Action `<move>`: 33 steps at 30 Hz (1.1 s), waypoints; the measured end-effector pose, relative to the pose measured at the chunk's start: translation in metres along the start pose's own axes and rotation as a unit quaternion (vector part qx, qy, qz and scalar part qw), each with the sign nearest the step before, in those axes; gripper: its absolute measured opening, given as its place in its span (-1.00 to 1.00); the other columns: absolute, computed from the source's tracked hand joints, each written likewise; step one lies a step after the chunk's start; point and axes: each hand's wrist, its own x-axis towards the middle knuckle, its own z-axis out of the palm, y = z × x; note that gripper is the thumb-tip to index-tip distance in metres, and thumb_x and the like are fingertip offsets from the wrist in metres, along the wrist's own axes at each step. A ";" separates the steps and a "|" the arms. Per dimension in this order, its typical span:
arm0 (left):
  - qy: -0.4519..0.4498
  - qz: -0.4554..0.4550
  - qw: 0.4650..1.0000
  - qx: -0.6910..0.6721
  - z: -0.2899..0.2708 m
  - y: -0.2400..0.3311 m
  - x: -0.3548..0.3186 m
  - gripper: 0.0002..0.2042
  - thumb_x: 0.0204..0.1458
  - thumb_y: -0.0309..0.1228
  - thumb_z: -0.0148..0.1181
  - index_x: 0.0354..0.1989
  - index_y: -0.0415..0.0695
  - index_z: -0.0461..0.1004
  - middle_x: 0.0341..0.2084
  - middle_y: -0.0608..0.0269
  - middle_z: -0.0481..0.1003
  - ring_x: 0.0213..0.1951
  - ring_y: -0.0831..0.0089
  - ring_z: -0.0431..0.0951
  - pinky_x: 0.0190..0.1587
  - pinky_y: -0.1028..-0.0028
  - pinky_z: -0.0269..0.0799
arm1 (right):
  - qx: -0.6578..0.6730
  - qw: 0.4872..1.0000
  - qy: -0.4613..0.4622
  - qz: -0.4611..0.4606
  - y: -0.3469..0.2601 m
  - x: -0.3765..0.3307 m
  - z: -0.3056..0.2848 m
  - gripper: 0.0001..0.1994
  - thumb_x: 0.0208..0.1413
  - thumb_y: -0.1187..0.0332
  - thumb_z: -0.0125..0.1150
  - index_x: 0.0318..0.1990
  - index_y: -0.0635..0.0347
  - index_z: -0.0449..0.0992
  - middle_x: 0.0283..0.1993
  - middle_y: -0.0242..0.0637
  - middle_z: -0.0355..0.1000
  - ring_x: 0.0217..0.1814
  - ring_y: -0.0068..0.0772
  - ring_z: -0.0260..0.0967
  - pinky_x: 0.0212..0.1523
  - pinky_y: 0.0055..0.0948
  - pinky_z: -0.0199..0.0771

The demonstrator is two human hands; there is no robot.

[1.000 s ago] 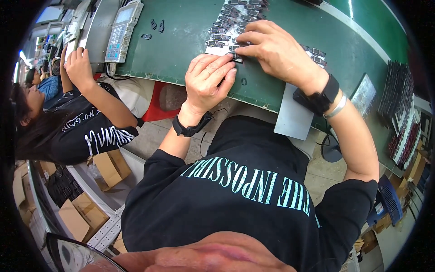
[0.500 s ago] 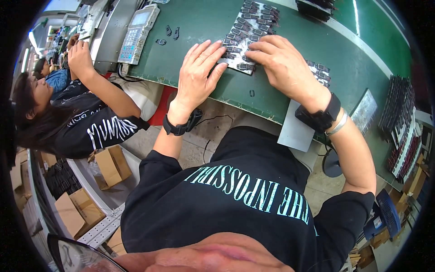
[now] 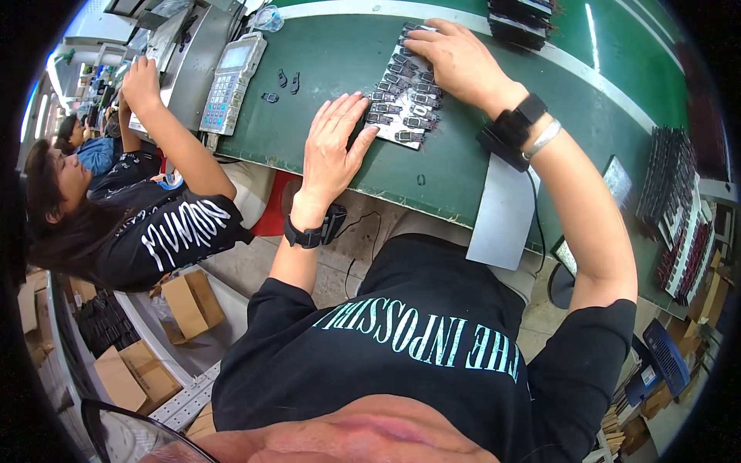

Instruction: The person picks up a small electronic component, presses it into a plastic housing, and places the assembled unit onto a metal plate. They repeat this process several times before moving a stack of components on the workbench.

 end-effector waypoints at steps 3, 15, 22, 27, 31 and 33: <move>0.003 -0.003 1.000 -0.003 -0.001 0.001 0.000 -0.59 0.12 -0.22 0.26 0.06 -0.23 0.51 0.07 0.04 0.51 0.17 0.08 0.44 0.29 0.10 0.23 | -0.011 1.000 -0.004 0.015 0.000 0.001 0.006 -0.54 0.04 0.60 -0.02 0.14 0.21 0.49 0.24 -0.23 0.41 0.36 -0.12 0.24 0.35 -0.23 0.25; 0.007 -0.006 1.000 -0.006 -0.002 0.000 -0.002 -0.64 0.10 -0.26 0.28 0.01 -0.20 0.55 0.03 0.09 0.54 0.16 0.10 0.46 0.26 0.13 0.27 | 0.036 0.999 0.000 0.024 -0.011 -0.007 0.001 -0.62 -0.02 0.63 0.02 -0.03 0.22 0.60 0.13 -0.22 0.46 0.21 -0.13 0.32 0.27 -0.22 0.31; 0.007 -0.004 1.000 -0.003 -0.001 0.000 -0.002 -0.64 0.10 -0.27 0.29 0.02 -0.19 0.55 0.03 0.11 0.55 0.15 0.10 0.47 0.25 0.15 0.30 | 0.029 0.999 0.004 0.029 -0.019 -0.007 0.002 -0.60 -0.03 0.64 0.02 -0.02 0.22 0.59 0.13 -0.22 0.45 0.23 -0.12 0.31 0.28 -0.22 0.31; 0.013 -0.007 1.000 -0.011 -0.003 0.002 0.000 -0.65 0.09 -0.27 0.29 0.01 -0.19 0.55 0.02 0.11 0.55 0.14 0.10 0.47 0.24 0.15 0.31 | 0.042 0.998 0.036 0.028 -0.025 -0.008 -0.002 -0.58 -0.05 0.66 0.03 -0.02 0.16 0.61 0.14 -0.23 0.45 0.26 -0.12 0.29 0.30 -0.21 0.29; 0.020 -0.003 1.000 -0.011 -0.002 0.000 -0.001 -0.65 0.10 -0.25 0.28 -0.01 -0.19 0.55 0.00 0.10 0.56 0.13 0.09 0.47 0.24 0.13 0.31 | 0.049 0.999 -0.003 -0.013 -0.038 -0.012 -0.010 -0.56 -0.07 0.67 0.04 -0.03 0.10 0.63 0.13 -0.25 0.46 0.28 -0.12 0.28 0.31 -0.20 0.28; 0.022 0.000 1.000 -0.009 -0.002 -0.001 -0.001 -0.65 0.10 -0.24 0.27 -0.02 -0.19 0.56 -0.01 0.09 0.56 0.12 0.08 0.47 0.24 0.12 0.30 | 0.049 0.999 -0.005 -0.012 -0.037 -0.011 -0.010 -0.56 -0.07 0.67 0.04 -0.04 0.09 0.64 0.12 -0.26 0.46 0.29 -0.12 0.28 0.31 -0.20 0.28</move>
